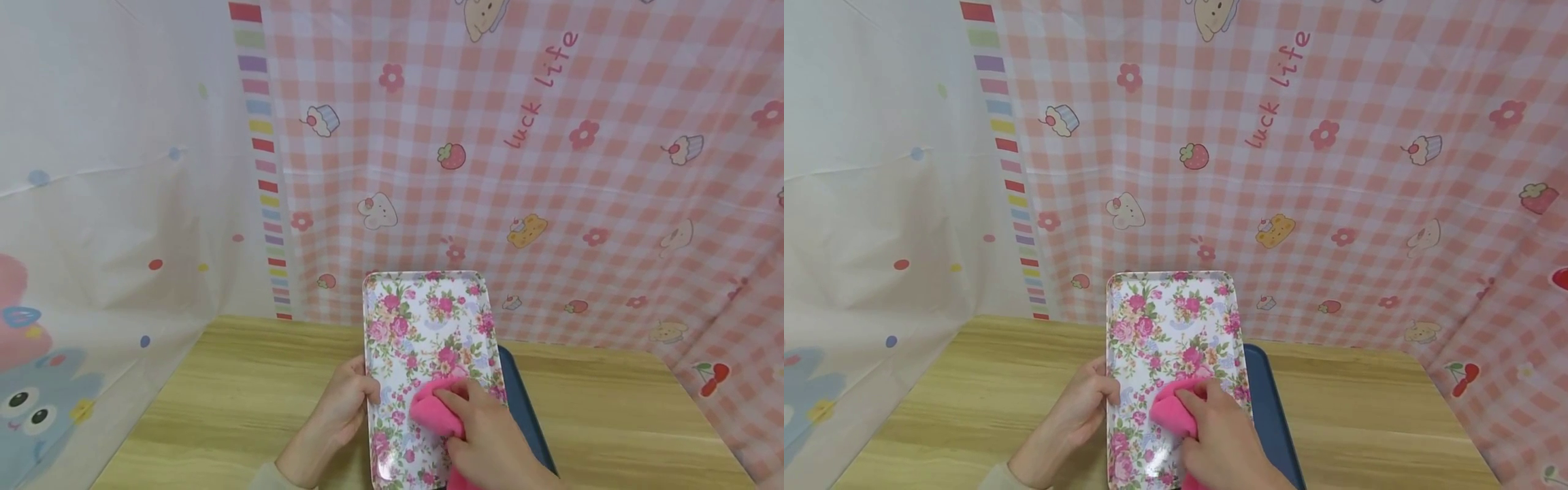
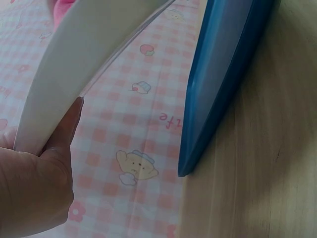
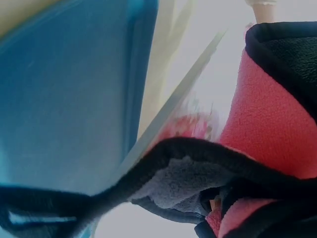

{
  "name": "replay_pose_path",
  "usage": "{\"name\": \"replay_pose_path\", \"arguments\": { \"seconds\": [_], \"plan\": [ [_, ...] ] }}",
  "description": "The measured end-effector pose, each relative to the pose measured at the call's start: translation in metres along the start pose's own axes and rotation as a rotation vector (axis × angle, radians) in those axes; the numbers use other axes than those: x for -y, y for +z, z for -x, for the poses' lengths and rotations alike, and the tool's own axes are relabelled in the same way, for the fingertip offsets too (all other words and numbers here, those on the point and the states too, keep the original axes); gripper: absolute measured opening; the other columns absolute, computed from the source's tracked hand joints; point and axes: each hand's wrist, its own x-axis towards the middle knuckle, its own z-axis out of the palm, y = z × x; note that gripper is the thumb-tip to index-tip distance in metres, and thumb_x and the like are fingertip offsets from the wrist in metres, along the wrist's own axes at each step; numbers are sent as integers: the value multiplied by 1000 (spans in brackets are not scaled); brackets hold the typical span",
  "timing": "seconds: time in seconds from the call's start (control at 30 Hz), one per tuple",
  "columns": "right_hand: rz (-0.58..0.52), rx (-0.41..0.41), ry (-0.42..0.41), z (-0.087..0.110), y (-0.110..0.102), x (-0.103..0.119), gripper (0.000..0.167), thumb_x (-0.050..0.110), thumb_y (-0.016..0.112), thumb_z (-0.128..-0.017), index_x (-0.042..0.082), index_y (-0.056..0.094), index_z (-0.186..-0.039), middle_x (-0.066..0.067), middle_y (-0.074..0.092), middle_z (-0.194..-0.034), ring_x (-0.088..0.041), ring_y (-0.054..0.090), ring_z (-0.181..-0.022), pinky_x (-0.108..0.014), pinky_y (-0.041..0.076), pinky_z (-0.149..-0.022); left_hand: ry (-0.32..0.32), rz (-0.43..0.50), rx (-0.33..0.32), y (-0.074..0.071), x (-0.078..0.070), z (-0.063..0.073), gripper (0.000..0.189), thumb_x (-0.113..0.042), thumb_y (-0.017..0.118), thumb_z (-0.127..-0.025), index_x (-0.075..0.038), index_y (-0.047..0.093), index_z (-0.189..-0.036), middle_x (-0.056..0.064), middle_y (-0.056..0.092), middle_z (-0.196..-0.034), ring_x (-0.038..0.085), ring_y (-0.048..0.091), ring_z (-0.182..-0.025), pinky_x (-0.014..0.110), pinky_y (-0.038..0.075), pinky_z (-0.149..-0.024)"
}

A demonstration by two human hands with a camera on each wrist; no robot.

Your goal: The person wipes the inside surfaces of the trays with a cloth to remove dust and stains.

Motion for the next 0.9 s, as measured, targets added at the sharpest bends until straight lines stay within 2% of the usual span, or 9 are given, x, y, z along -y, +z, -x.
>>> {"name": "replay_pose_path", "arguments": {
  "seconds": [0.13,0.3,0.57,0.73,0.83,0.9],
  "plan": [
    [-15,32,-55,-2,4,7,59,7,74,-78,12,70,-136,-4,60,-129,-15,59,-102,-39,56,-81,6,5,-18,1,-1,0,81,14,48,-60,16,45,-141,18,62,-127,25,64,-107,30,55,-92],
    [33,43,-118,-4,9,15,59,10,79,-77,13,70,-135,-5,59,-129,-18,59,-106,-43,57,-86,11,4,-28,3,-1,0,83,14,48,-59,16,45,-142,20,61,-130,24,63,-109,30,54,-93],
    [114,77,-264,-7,14,22,62,7,76,-74,15,71,-135,-5,59,-130,-18,57,-106,-38,57,-86,17,16,-14,2,-1,1,83,14,47,-59,17,45,-142,19,61,-131,24,63,-110,30,54,-94],
    [216,44,-416,-9,17,19,63,4,76,-70,21,74,-131,-6,60,-127,-20,57,-103,-37,56,-80,19,22,-16,2,-1,1,82,15,47,-59,16,45,-141,18,62,-129,23,63,-109,28,55,-92],
    [264,31,-466,-9,16,16,63,7,79,-69,24,75,-130,-6,60,-128,-19,57,-102,-37,56,-77,18,23,-14,2,-2,1,82,15,47,-59,17,45,-141,18,61,-129,23,63,-109,29,55,-92],
    [284,39,-477,-9,14,14,63,10,83,-69,25,74,-130,-5,60,-129,-20,57,-104,-39,57,-81,15,22,-16,2,-2,1,83,15,47,-59,16,45,-142,18,61,-129,24,63,-109,29,55,-92]
  ]
}}
